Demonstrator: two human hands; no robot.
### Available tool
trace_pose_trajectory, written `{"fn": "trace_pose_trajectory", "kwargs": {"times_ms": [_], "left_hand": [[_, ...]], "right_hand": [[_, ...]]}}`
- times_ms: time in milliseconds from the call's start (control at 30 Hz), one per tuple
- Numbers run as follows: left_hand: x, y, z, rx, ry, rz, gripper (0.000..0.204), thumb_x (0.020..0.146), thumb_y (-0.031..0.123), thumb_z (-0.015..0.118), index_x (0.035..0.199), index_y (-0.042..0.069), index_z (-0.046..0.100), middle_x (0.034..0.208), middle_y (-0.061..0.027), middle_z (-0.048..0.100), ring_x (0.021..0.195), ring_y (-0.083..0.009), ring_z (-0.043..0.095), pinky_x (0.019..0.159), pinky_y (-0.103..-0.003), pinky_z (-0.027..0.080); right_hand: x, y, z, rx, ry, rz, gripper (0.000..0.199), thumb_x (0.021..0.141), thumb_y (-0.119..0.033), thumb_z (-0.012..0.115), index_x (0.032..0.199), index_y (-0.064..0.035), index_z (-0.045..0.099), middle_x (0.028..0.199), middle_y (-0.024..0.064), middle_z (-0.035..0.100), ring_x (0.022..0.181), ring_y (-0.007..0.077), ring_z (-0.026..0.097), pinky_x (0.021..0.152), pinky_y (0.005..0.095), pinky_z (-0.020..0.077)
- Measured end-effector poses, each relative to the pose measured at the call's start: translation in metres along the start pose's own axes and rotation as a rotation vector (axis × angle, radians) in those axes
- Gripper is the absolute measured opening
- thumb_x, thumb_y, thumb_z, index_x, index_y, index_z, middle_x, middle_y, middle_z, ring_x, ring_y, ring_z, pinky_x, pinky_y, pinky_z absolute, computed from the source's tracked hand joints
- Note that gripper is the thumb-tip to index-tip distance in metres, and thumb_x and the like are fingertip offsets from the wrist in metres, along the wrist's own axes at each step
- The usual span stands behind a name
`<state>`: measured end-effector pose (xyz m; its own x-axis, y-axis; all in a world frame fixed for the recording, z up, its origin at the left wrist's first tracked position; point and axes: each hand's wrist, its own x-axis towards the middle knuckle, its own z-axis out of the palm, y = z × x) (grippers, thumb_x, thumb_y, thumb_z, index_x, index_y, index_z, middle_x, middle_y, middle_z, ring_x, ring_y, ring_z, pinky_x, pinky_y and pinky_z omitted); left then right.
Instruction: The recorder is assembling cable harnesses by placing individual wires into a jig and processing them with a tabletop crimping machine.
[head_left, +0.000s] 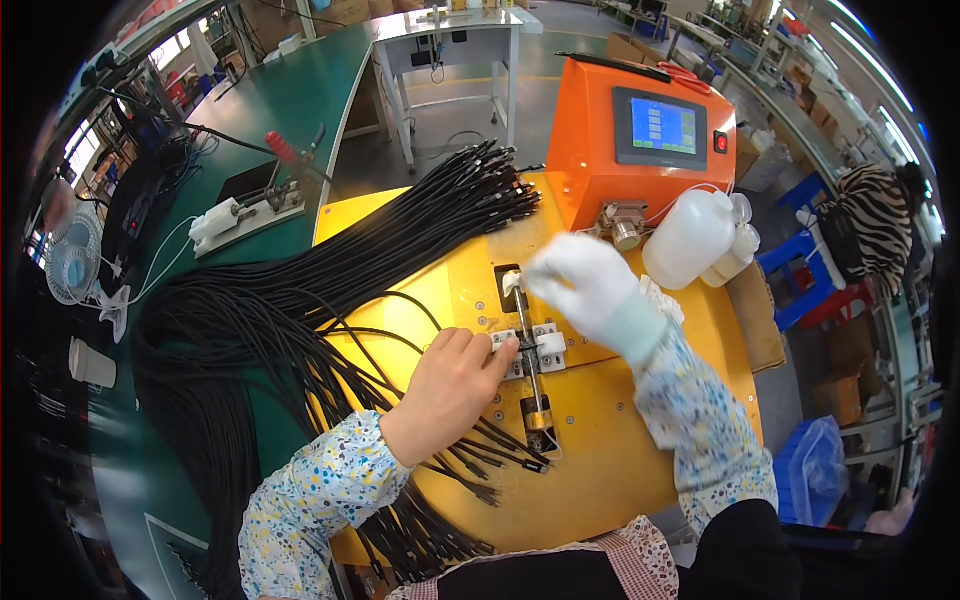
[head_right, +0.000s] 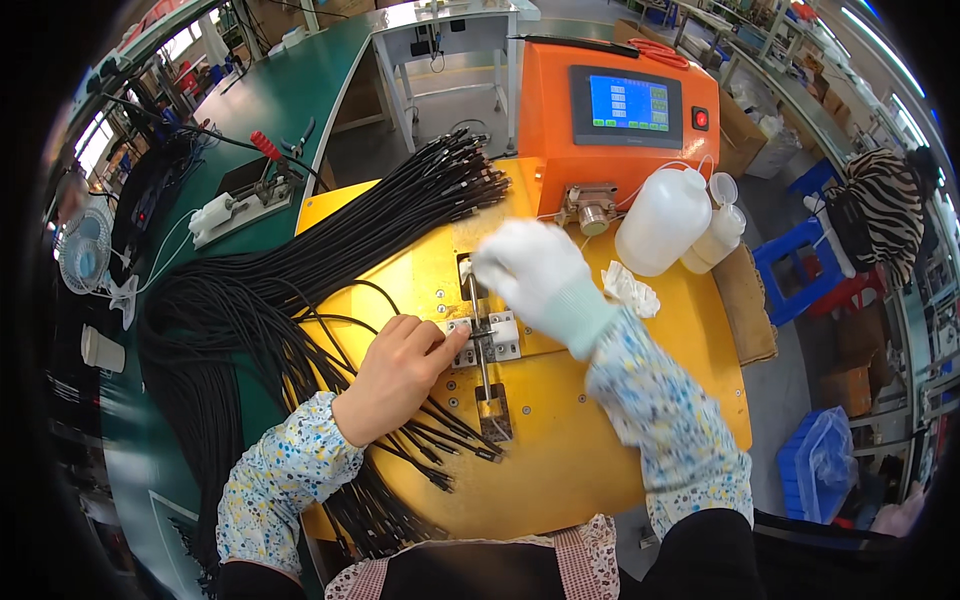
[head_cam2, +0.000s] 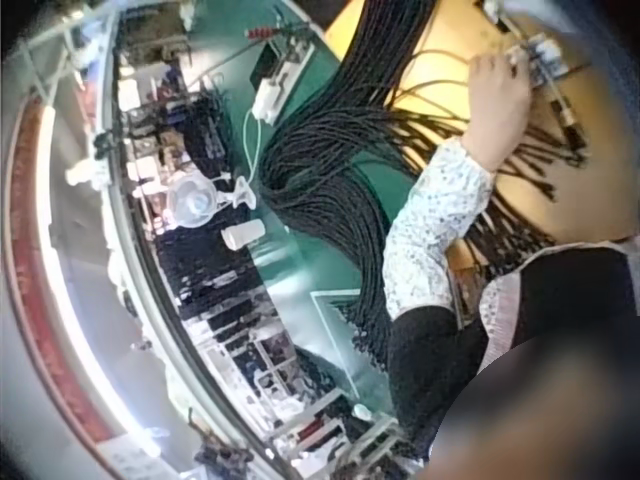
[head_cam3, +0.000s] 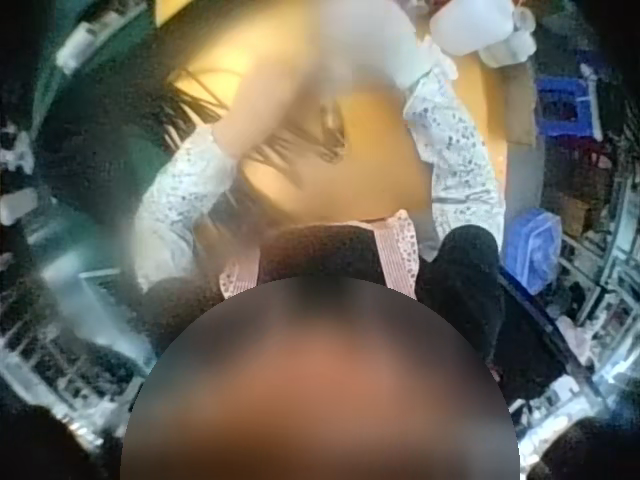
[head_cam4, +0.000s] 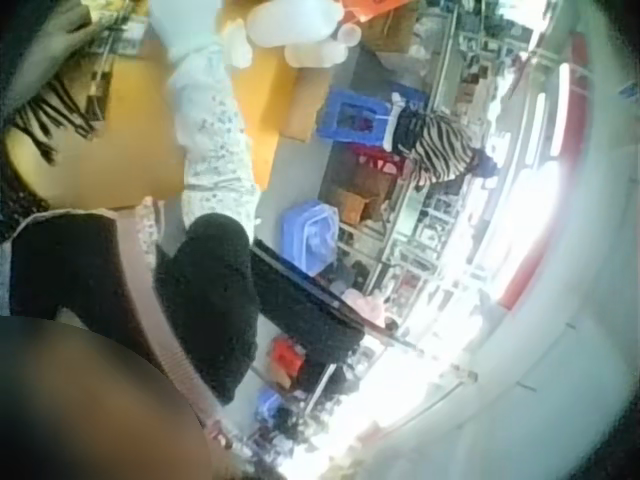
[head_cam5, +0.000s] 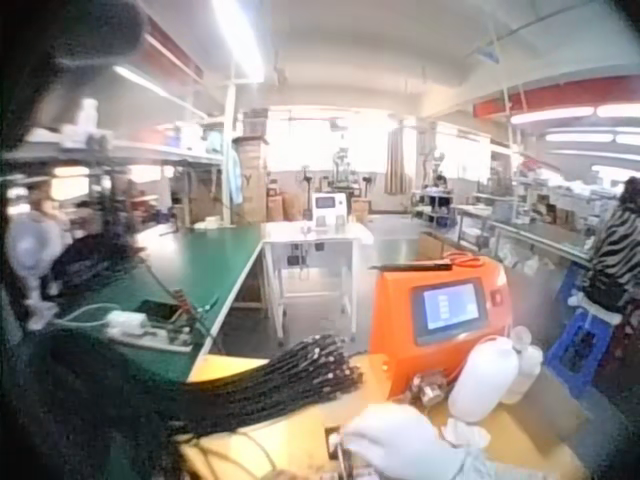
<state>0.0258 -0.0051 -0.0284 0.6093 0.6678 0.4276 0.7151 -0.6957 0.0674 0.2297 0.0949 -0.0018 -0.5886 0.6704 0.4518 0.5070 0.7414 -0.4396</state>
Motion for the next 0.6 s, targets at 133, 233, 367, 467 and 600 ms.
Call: {"fn": "trace_pose_trajectory", "kwargs": {"times_ms": [133, 233, 367, 467, 600], "left_hand": [[0.001, 0.004, -0.004, 0.046, -0.024, -0.03, 0.037, 0.074, 0.003, 0.062, 0.111, 0.002, 0.063, 0.08, -0.005, 0.052, 0.074, -0.0207, 0.053, 0.072, -0.033, 0.046], [0.002, 0.004, -0.001, 0.028, -0.009, -0.019, 0.037, 0.074, 0.003, 0.062, 0.111, 0.002, 0.063, 0.08, -0.0053, 0.052, 0.075, -0.0206, 0.053, 0.073, -0.033, 0.046], [-0.001, 0.004, -0.004, 0.032, -0.006, -0.028, 0.038, 0.073, 0.003, 0.063, 0.111, 0.002, 0.063, 0.08, -0.0054, 0.052, 0.075, -0.0209, 0.053, 0.073, -0.033, 0.046], [0.001, 0.004, -0.001, 0.038, -0.025, -0.031, 0.038, 0.072, 0.003, 0.064, 0.11, 0.002, 0.063, 0.081, -0.0057, 0.053, 0.076, -0.0212, 0.053, 0.074, -0.033, 0.046], [0.001, -0.001, 0.005, -0.019, 0.027, -0.023, 0.039, 0.069, 0.003, 0.067, 0.108, 0.003, 0.065, 0.082, -0.006, 0.054, 0.078, -0.0221, 0.054, 0.075, -0.034, 0.047]], "right_hand": [[0.073, 0.01, 0.031, -0.373, -0.163, 0.09, 0.026, 0.079, -0.018, 0.069, 0.104, -0.013, 0.064, 0.098, 0.0097, 0.059, 0.091, 0.0303, 0.062, 0.079, 0.0417, 0.051], [0.106, 0.021, 0.053, -0.508, -0.329, 0.155, 0.03, 0.08, -0.02, 0.068, 0.109, -0.0146, 0.061, 0.104, 0.0089, 0.058, 0.097, 0.0288, 0.061, 0.082, 0.0418, 0.0513], [0.119, 0.028, 0.055, -0.524, -0.375, -0.065, 0.019, 0.083, -0.018, 0.067, 0.1, -0.0104, 0.065, 0.099, 0.0099, 0.063, 0.102, 0.0283, 0.062, 0.084, 0.0405, 0.0517], [0.124, 0.029, 0.052, -0.613, -0.428, -0.115, 0.013, 0.082, -0.016, 0.066, 0.093, -0.0108, 0.068, 0.091, 0.007, 0.065, 0.099, 0.0256, 0.062, 0.084, 0.0385, 0.0506], [0.122, 0.03, 0.037, -0.7, -0.025, -0.42, 0.004, 0.073, -0.015, 0.064, 0.076, -0.0155, 0.063, 0.075, -0.0008, 0.06, 0.081, 0.0208, 0.059, 0.075, 0.0331, 0.0479]]}}
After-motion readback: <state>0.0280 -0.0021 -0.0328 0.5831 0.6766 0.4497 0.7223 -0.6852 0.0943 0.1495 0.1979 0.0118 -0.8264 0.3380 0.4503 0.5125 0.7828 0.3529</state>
